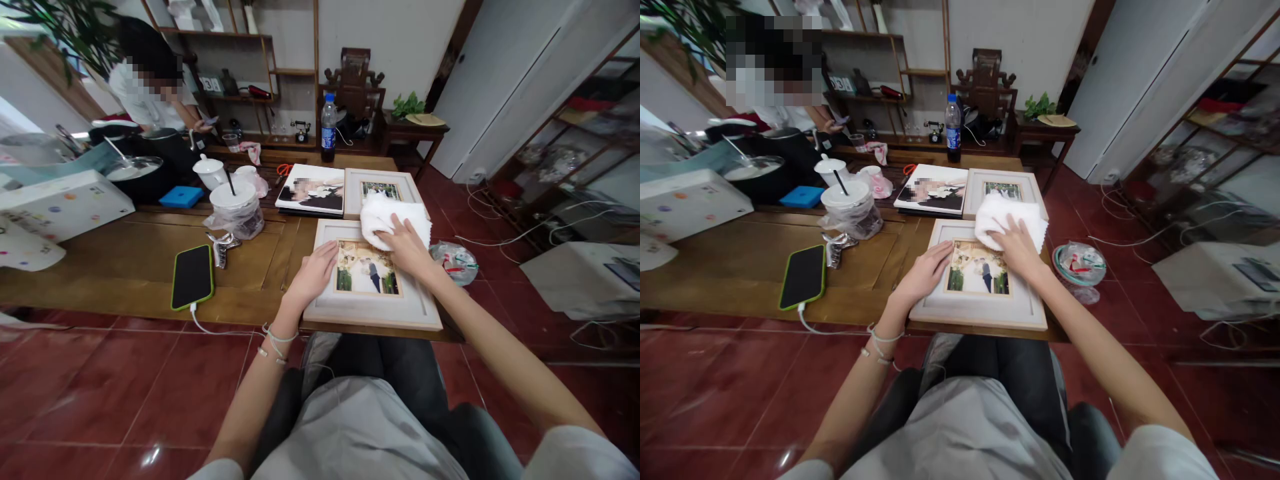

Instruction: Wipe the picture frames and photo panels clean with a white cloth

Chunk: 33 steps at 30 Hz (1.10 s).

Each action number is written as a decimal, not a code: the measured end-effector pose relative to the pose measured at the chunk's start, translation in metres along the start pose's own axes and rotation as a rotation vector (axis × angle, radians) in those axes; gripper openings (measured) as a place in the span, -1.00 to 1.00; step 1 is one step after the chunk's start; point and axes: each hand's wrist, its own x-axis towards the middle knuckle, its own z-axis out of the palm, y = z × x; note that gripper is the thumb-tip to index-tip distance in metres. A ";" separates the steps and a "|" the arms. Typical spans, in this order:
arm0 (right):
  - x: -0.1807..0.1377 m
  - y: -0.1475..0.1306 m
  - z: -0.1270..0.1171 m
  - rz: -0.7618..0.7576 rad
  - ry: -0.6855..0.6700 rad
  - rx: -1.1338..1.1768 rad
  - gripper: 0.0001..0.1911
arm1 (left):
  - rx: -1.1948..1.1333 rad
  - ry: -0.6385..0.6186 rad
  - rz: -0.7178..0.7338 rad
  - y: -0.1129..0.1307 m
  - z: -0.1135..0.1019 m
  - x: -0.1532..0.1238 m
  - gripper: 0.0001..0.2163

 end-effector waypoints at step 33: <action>-0.012 -0.008 -0.014 0.035 -0.054 0.159 -0.32 | -0.021 0.024 0.008 -0.003 0.002 0.000 -0.63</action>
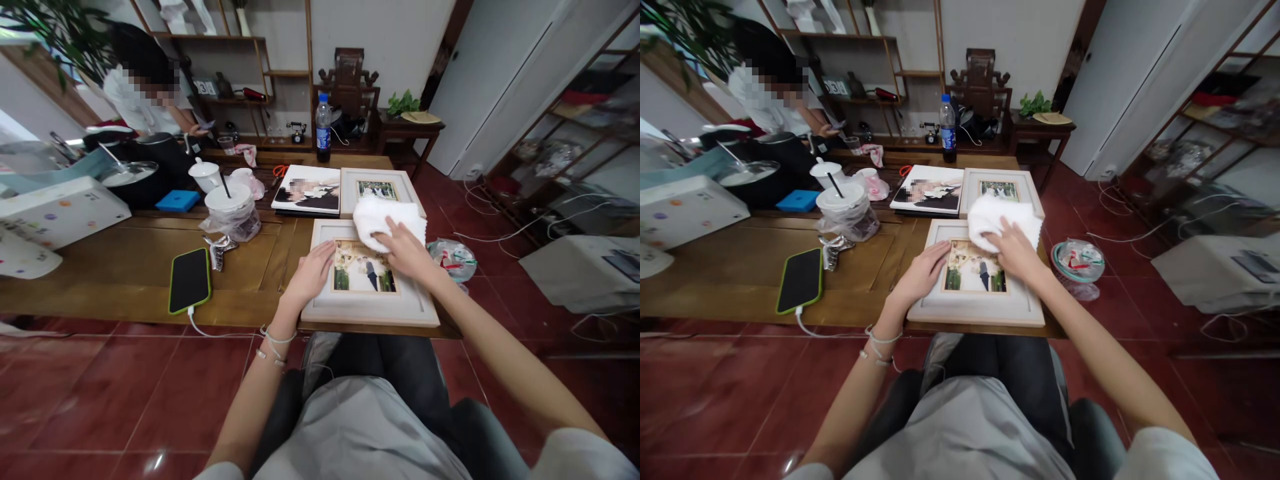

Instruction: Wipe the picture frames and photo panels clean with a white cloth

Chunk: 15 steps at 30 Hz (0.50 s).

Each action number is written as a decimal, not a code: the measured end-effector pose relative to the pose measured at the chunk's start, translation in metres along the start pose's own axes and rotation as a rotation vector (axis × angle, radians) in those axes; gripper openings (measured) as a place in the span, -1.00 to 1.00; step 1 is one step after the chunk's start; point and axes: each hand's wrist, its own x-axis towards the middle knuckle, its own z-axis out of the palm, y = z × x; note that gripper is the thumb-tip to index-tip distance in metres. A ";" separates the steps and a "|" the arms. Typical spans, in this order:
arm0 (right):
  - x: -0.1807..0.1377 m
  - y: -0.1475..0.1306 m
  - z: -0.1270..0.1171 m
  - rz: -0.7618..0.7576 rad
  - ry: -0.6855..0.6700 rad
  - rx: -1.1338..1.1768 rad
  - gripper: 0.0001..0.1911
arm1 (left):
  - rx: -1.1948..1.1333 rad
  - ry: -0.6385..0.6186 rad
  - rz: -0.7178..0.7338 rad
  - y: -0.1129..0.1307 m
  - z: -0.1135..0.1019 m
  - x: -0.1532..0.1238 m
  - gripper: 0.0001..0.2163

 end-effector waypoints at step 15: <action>-0.052 -0.055 -0.014 -0.268 -0.244 0.087 -0.38 | 0.011 -0.007 -0.007 0.000 0.001 0.000 -0.62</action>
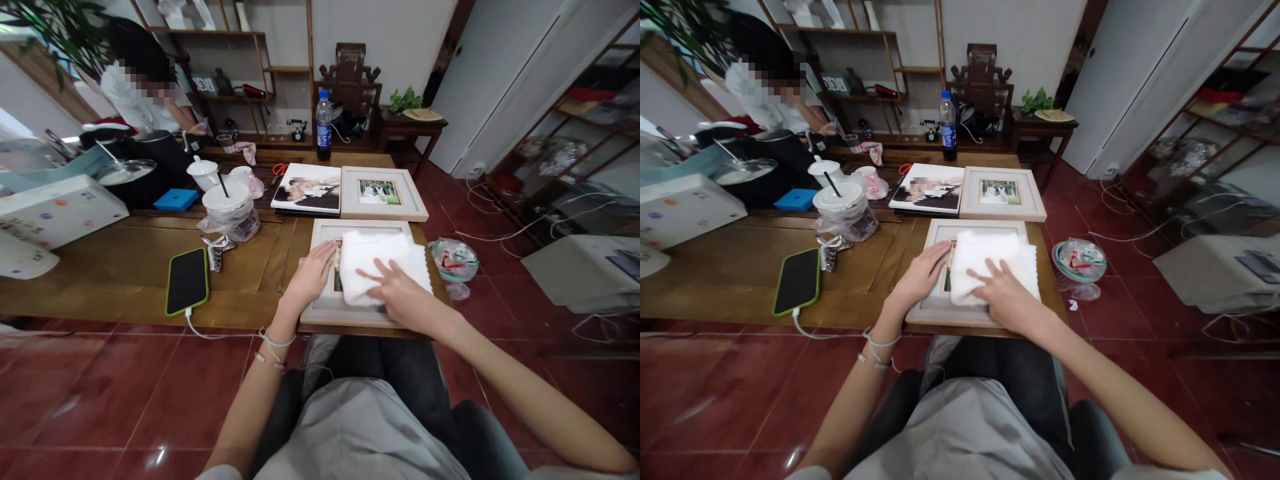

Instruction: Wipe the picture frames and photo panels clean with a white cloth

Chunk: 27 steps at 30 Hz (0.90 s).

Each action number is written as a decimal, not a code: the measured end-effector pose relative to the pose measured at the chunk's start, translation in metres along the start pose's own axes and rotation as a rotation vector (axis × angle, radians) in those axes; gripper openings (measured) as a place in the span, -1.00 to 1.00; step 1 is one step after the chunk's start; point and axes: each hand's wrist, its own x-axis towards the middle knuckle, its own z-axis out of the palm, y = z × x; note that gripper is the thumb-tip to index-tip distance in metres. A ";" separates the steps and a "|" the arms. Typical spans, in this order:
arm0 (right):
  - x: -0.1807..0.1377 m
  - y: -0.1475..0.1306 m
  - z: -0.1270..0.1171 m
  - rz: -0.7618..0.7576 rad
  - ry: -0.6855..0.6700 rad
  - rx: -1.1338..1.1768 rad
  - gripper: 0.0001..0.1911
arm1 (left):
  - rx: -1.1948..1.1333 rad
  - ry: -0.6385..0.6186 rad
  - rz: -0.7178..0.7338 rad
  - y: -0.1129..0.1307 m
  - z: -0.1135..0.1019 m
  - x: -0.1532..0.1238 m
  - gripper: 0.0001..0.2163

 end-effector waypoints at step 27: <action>0.058 0.061 -0.003 0.110 0.211 -0.101 -0.29 | -0.008 -0.002 0.028 -0.003 0.001 -0.001 -0.60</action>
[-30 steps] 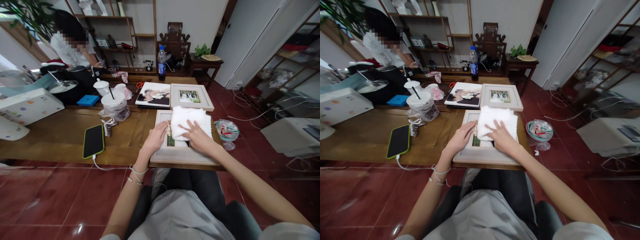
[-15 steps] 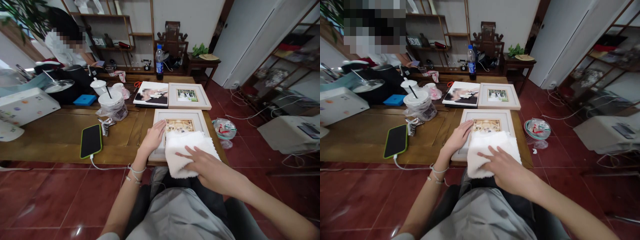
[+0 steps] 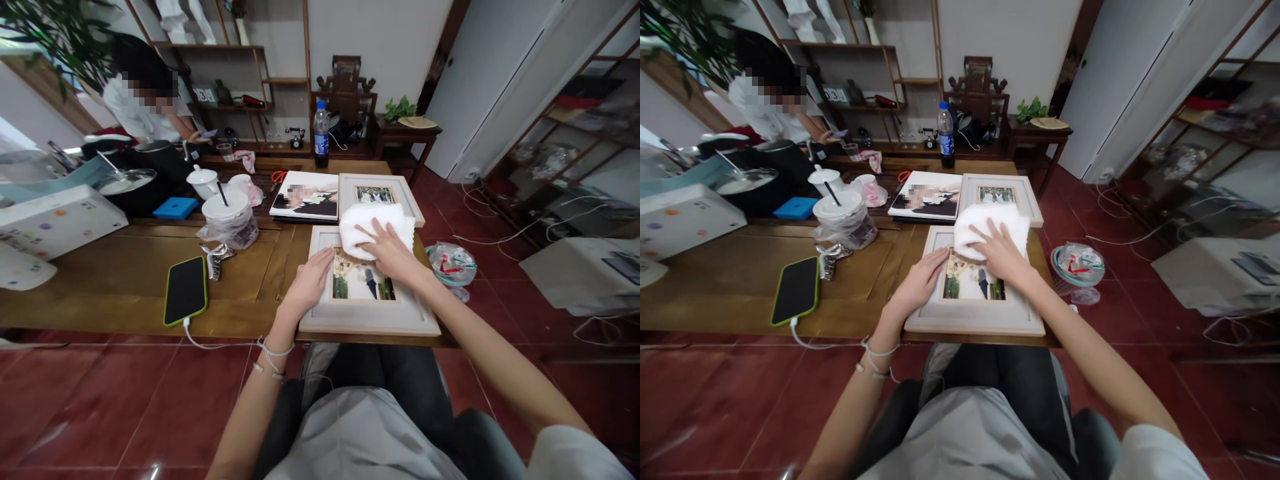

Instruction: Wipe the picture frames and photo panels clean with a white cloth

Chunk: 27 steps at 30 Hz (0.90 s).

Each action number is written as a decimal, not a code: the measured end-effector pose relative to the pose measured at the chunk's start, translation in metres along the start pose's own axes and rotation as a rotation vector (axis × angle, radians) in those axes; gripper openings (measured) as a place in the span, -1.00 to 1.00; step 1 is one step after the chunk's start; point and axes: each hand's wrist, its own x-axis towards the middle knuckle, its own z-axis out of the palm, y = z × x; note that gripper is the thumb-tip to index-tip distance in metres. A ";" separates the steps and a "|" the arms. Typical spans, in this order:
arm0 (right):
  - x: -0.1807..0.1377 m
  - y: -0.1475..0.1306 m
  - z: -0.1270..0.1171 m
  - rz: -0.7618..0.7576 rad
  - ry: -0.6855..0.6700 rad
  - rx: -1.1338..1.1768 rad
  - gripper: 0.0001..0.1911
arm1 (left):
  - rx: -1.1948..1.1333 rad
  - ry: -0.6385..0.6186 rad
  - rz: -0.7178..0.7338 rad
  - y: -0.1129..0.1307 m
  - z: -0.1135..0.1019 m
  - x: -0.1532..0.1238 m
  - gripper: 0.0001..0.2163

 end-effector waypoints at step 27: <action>-0.082 0.000 -0.053 0.079 -0.120 0.488 -0.43 | -0.016 0.015 -0.011 0.003 0.000 0.000 -0.60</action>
